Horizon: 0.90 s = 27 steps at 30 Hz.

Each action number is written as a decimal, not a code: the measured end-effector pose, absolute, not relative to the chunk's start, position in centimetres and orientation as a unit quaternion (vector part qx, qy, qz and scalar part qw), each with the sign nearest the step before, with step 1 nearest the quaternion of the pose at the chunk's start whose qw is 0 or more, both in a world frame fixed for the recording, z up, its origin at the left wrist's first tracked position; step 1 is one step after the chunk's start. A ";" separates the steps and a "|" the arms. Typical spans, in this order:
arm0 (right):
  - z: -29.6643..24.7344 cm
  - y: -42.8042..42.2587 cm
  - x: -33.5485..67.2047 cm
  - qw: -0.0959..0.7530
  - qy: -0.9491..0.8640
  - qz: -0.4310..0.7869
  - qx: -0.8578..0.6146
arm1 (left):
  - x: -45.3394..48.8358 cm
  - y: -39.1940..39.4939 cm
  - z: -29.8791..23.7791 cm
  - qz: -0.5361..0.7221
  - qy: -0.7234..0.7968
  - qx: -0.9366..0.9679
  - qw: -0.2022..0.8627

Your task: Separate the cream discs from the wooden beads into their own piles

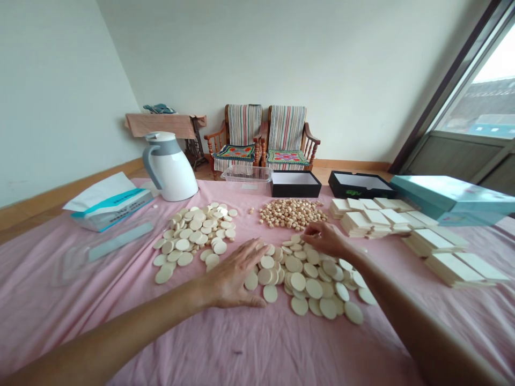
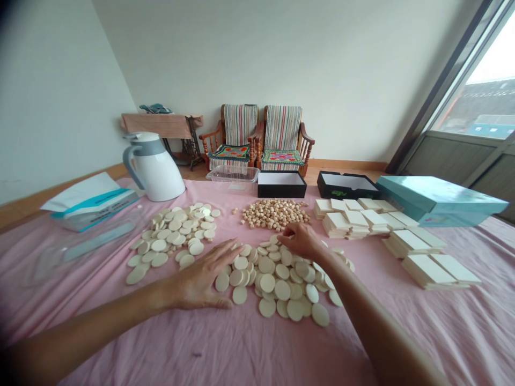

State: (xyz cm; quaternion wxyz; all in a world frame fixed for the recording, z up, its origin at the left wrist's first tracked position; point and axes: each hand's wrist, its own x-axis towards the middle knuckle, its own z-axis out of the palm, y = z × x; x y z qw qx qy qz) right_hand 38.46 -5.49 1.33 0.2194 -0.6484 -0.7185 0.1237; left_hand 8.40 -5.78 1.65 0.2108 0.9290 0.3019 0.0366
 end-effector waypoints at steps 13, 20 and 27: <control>1.7 -3.2 36.4 0.176 -0.862 0.254 -0.401 | 9.5 -4.4 0.1 0.052 0.285 0.939 0.188; 1.9 -4.1 37.3 0.165 -0.846 0.265 -0.432 | 12.7 -5.0 -0.3 0.078 0.256 0.943 0.198; 3.0 -4.6 38.4 0.137 -0.850 0.247 -0.443 | 15.4 -5.2 0.3 0.110 0.229 0.946 0.200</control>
